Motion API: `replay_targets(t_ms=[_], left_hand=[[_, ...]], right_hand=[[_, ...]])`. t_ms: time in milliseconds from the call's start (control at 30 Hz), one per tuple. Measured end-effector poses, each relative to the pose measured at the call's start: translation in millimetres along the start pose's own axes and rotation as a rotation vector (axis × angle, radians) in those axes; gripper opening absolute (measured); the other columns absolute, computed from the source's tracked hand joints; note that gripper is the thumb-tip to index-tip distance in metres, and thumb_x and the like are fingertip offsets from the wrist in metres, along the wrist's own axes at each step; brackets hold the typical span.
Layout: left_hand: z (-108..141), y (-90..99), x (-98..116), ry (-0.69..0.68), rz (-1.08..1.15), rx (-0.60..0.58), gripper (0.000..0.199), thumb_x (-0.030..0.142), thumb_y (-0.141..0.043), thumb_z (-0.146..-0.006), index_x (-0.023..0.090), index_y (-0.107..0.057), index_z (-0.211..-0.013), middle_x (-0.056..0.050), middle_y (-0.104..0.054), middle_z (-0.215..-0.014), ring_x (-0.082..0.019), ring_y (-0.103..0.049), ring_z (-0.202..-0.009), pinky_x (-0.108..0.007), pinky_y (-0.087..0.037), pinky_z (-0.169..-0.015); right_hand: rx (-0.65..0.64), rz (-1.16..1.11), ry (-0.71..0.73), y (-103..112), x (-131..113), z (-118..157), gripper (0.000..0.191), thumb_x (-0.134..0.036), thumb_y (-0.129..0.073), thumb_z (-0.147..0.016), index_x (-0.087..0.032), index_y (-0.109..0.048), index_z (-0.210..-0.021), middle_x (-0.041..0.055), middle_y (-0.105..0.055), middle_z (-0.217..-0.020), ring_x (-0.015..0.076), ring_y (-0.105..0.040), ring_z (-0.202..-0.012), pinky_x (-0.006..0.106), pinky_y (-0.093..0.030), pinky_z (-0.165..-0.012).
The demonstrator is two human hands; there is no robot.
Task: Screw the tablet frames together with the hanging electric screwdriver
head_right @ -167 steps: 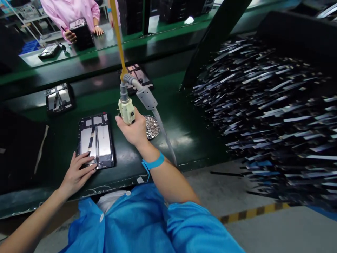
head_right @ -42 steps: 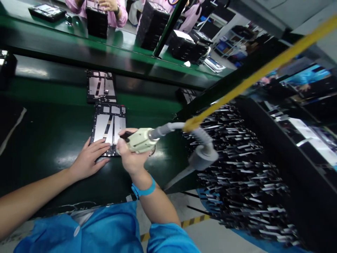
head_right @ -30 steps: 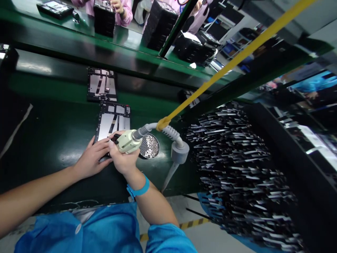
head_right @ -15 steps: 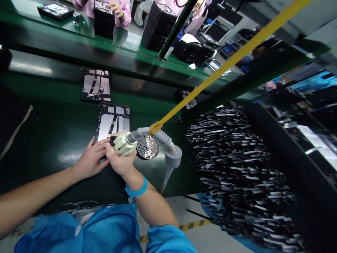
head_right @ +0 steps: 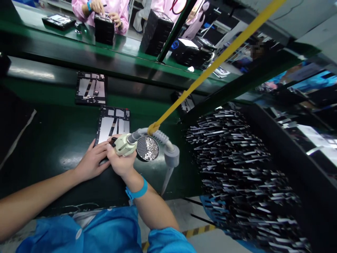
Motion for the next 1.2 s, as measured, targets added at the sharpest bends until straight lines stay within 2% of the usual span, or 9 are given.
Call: replay_targets(t_ms=[300, 600, 1200], left_hand=[[-0.5, 0.2, 1.0, 0.0, 0.011, 0.021, 0.035, 0.029, -0.059, -0.098, 0.021, -0.061, -0.132, -0.01, -0.065, -0.138, -0.029, -0.05, -0.141, -0.063, -0.018, -0.124], [-1.0, 1.3, 1.1, -0.001, 0.017, 0.009, 0.037, 0.029, -0.058, -0.098, 0.02, -0.06, -0.133, -0.01, -0.064, -0.139, -0.029, -0.048, -0.143, -0.063, -0.018, -0.124], [-1.1, 1.5, 1.5, 0.016, 0.029, -0.008, 0.037, 0.027, -0.055, -0.098, 0.025, -0.061, -0.135, -0.008, -0.063, -0.142, -0.028, -0.046, -0.144, -0.063, -0.018, -0.124]], right_hand=[[0.017, 0.0, 0.065, 4.7, -9.3, -2.8, 0.021, -0.026, -0.071, -0.087, -0.02, -0.065, -0.106, 0.0055, -0.065, -0.1, 0.0189, -0.07, -0.087, 0.036, -0.063, -0.077], [0.03, -0.008, 0.058, 1.8, -8.1, -4.2, 0.019, -0.026, -0.072, -0.087, -0.021, -0.064, -0.104, 0.0053, -0.068, -0.1, 0.0177, -0.069, -0.08, 0.037, -0.063, -0.076], [-0.016, 0.07, -0.007, 2.9, -0.8, 1.1, 0.021, -0.028, -0.071, -0.086, -0.02, -0.059, -0.102, 0.0059, -0.065, -0.099, 0.0179, -0.068, -0.085, 0.034, -0.061, -0.077]])
Point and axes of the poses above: each hand's wrist, its own z-axis away from the middle knuckle, its own y-axis out of the back of the hand, x = y × z, the point moved 1 cm from there along -z, towards the middle knuckle
